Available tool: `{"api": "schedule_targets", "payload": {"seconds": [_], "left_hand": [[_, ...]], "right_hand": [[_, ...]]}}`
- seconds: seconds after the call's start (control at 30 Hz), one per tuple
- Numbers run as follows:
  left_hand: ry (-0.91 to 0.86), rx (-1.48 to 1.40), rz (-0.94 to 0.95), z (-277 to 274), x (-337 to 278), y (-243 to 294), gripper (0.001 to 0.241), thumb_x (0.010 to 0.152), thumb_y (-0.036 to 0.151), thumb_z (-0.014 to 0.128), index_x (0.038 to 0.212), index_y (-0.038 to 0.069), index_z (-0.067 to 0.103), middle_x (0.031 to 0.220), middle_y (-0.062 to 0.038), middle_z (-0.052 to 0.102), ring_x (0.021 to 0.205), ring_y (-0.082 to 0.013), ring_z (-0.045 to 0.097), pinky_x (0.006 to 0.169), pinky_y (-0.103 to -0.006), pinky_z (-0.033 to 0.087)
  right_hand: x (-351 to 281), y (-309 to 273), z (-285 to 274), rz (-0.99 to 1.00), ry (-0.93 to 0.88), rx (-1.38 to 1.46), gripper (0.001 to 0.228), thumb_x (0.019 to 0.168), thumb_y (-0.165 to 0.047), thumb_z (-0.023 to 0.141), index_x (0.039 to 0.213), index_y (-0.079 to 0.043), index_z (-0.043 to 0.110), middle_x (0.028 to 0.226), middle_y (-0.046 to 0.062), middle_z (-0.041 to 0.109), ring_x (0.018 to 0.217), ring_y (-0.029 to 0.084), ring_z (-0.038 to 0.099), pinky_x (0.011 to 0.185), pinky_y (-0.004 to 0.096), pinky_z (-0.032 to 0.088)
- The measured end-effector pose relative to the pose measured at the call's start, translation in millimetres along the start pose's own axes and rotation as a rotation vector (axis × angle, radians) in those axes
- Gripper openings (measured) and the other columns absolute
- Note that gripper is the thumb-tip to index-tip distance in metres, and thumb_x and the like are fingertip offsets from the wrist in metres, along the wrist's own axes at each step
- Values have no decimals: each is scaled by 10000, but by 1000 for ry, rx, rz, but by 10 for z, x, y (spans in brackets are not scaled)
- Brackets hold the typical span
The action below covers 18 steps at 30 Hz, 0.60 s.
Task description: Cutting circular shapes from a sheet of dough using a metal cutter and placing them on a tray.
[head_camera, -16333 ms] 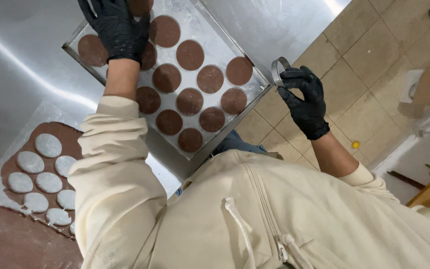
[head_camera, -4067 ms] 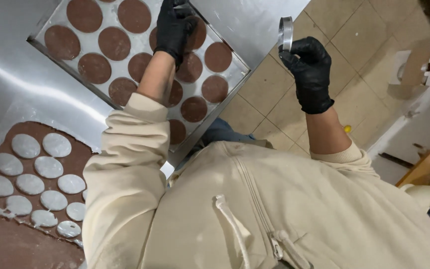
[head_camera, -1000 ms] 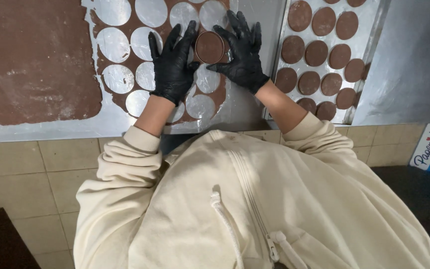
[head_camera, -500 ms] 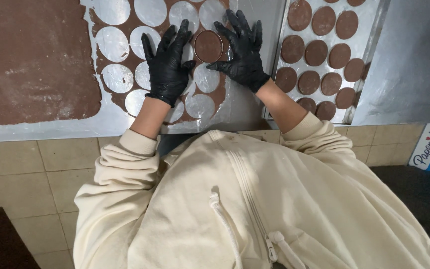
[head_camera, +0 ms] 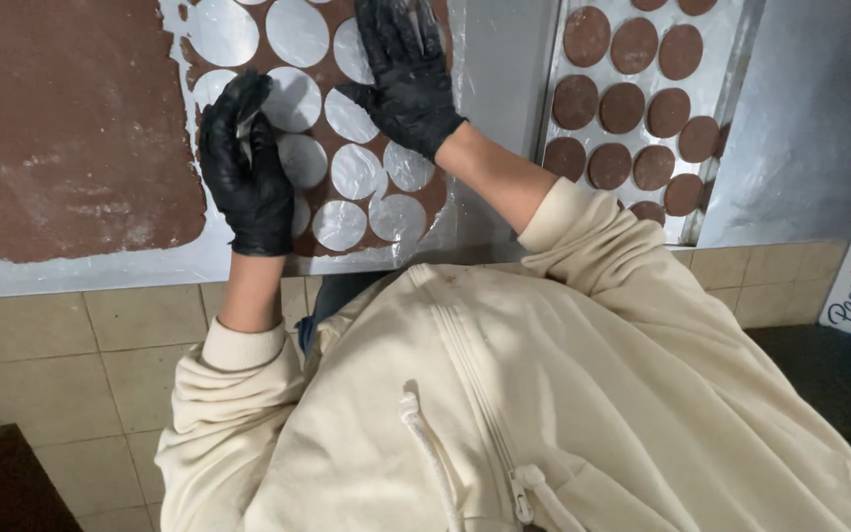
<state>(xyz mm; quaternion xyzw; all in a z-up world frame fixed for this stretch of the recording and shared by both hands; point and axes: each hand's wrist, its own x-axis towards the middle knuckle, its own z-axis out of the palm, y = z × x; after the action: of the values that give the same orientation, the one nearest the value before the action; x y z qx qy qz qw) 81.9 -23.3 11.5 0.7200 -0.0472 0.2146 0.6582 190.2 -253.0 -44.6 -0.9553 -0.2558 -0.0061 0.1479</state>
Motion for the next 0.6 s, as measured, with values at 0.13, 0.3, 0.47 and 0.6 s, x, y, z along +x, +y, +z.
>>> {"api": "schedule_targets", "payload": {"seconds": [0.13,0.3,0.47,0.6], "left_hand": [[71,27,-61,-192,-128,136,359,1116,-85,494,1453,25,553,1457,-140,623,1363,-247,636,1157,-370,519],[116,89,-95,-286,-172,194,346,1115,-71,529,1447,19,568,1447,-146,640,1364,-260,635,1200,-387,487],[100,154,-72,-311,-136,199,341,1107,-70,551,1434,23,579,1432,-139,650,1368,-269,623,1194,-384,462],[94,138,-77,-332,-124,139,355,1095,-84,549,1431,27,579,1423,-135,655,1363,-266,627,1214,-395,466]], "right_hand": [[-8,44,103,-66,99,-65,936,1094,-565,700,1683,-93,147,1724,178,153,1597,389,152,1301,564,107],[19,28,40,-51,55,-66,904,1114,-531,684,1688,-78,153,1729,191,162,1598,393,166,1302,546,134],[17,6,24,-106,68,-94,868,1126,-497,659,1684,-65,153,1726,195,160,1605,357,190,1314,555,128],[29,-4,7,-95,52,-97,858,1134,-496,656,1688,-65,163,1729,200,161,1608,356,186,1315,550,127]]}}
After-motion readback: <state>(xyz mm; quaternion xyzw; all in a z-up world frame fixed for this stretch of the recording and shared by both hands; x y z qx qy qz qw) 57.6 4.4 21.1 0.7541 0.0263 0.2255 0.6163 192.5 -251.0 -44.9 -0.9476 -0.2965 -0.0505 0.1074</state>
